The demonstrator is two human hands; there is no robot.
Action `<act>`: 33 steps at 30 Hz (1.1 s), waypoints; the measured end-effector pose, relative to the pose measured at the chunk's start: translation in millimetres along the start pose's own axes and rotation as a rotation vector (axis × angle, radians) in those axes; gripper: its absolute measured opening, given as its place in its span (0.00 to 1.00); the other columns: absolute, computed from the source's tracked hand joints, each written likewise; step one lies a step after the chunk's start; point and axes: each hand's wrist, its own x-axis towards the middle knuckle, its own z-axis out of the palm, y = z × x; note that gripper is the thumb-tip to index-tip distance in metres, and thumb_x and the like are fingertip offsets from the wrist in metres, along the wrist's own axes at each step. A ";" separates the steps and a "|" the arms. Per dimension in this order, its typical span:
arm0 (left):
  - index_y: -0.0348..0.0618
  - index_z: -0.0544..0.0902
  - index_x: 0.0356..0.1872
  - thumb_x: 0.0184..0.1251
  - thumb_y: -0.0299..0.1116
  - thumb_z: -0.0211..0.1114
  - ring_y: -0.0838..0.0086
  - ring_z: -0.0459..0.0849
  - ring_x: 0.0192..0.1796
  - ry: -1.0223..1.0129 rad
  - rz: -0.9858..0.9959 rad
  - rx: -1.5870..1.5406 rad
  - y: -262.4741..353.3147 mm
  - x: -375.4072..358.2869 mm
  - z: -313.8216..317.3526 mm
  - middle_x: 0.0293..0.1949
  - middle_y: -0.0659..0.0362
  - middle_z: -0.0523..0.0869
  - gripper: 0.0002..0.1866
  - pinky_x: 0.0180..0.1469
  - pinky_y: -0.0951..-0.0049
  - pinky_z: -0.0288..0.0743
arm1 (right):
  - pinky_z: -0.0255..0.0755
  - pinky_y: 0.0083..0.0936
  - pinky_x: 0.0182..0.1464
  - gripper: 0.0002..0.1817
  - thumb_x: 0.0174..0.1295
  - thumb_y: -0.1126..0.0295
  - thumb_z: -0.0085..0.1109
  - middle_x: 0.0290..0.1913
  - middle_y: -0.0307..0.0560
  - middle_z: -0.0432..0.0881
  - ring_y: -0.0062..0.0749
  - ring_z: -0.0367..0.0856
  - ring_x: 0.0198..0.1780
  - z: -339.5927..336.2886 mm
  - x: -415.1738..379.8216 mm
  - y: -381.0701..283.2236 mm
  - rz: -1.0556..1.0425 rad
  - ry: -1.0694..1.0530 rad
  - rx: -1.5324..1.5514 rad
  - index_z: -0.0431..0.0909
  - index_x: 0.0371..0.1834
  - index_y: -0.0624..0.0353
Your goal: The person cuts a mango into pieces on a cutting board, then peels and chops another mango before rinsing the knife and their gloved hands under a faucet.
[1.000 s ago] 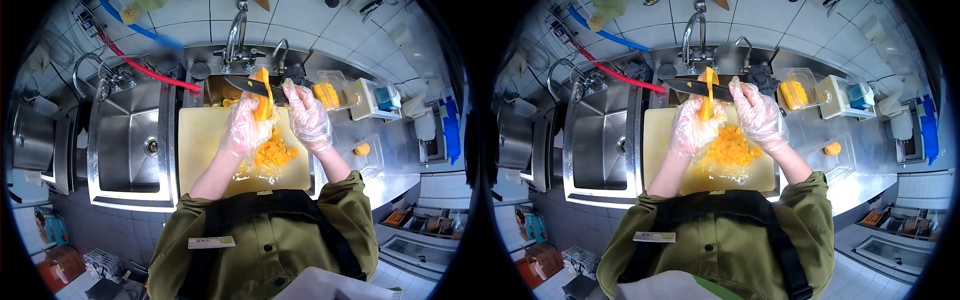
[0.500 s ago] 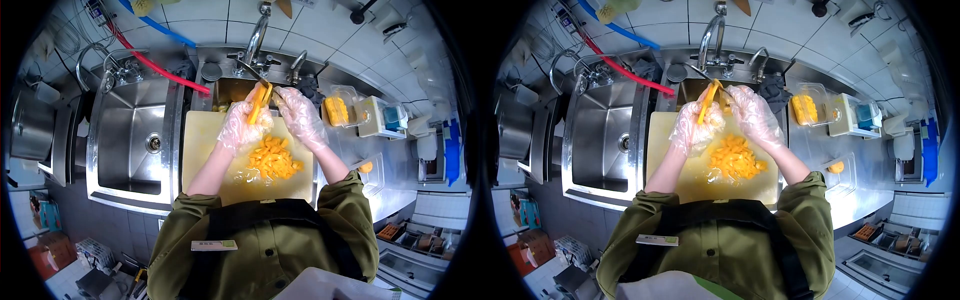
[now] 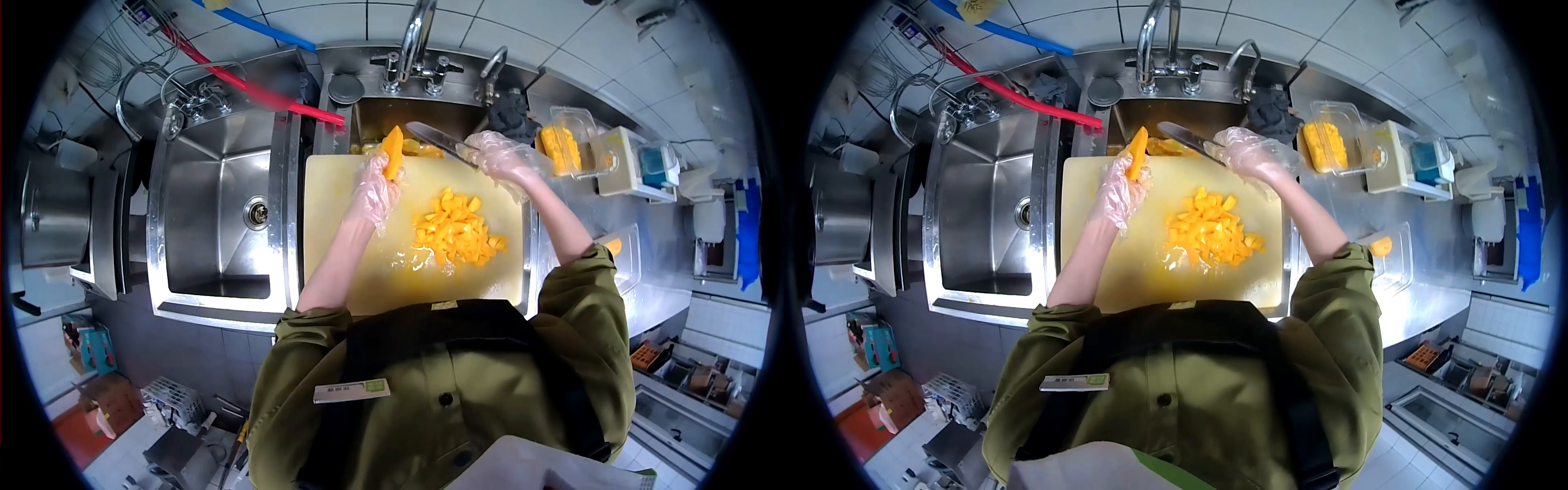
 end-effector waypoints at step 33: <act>0.42 0.68 0.28 0.65 0.37 0.44 0.76 0.62 0.17 0.151 -0.725 -0.339 -98.7 -151.0 2.9 0.19 0.62 0.65 0.11 0.21 0.77 0.62 | 0.70 0.35 0.49 0.23 0.57 0.73 0.39 0.53 0.61 0.71 0.48 0.76 0.46 100.8 -222.2 -56.0 0.228 0.242 -0.150 0.64 0.57 0.63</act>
